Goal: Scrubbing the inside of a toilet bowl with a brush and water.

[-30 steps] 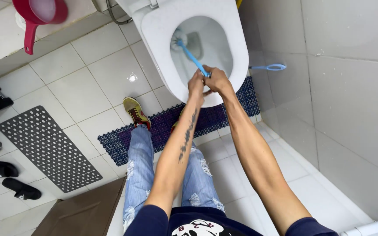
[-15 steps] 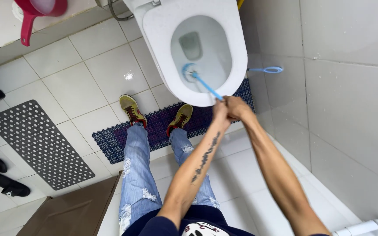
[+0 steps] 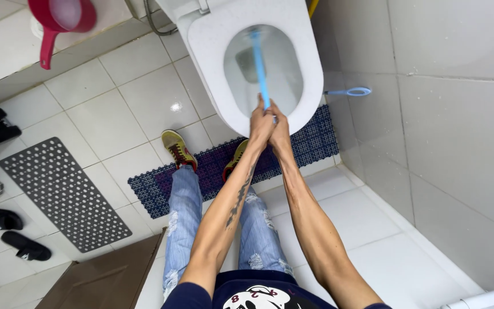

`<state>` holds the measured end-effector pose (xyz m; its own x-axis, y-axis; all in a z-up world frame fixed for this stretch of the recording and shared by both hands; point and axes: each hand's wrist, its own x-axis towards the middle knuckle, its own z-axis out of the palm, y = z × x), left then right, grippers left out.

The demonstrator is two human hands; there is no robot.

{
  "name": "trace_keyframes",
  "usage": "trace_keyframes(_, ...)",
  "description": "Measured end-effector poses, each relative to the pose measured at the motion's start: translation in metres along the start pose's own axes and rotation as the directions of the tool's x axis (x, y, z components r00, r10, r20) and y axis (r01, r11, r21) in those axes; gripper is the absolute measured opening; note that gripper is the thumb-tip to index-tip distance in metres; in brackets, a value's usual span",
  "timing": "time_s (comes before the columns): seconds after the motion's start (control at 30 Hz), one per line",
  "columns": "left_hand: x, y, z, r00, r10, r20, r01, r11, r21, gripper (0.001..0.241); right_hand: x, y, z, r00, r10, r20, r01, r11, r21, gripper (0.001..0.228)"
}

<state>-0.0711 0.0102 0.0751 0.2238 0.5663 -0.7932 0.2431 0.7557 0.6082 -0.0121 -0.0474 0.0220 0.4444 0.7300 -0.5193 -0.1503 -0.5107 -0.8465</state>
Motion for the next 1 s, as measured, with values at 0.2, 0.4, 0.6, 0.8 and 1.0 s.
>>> trace_keyframes(0.2, -0.050, -0.044, 0.002, 0.995, -0.020, -0.102, 0.004, 0.988, -0.153, 0.068, -0.047, -0.038, -0.036, 0.930, 0.137, 0.340, -0.020, 0.945, -0.327, 0.060)
trace_keyframes(0.4, -0.043, -0.053, 0.055, 0.934, 0.264, -0.243, -0.291, 0.953, -0.087, 0.066, -0.023, -0.054, -0.082, 0.917, 0.070, 0.393, 0.084, 0.928, -0.362, 0.048)
trace_keyframes(0.6, -0.028, 0.034, 0.023, 0.981, 0.104, 0.164, -0.140, 0.963, 0.230, 0.062, -0.039, -0.090, -0.041, 0.971, 0.231, -0.062, -0.234, 0.972, -0.034, 0.055)
trace_keyframes(0.8, -0.025, -0.043, -0.012, 0.963, 0.091, 0.252, -0.130, 0.981, 0.142, 0.065, -0.073, -0.002, 0.002, 0.938, -0.197, -0.285, 0.210, 0.978, 0.017, 0.048)
trace_keyframes(1.0, 0.032, -0.009, 0.002, 0.974, 0.195, 0.112, -0.172, 0.967, -0.187, 0.053, -0.018, -0.096, -0.012, 0.993, -0.050, -0.104, 0.012, 0.942, -0.336, 0.050)
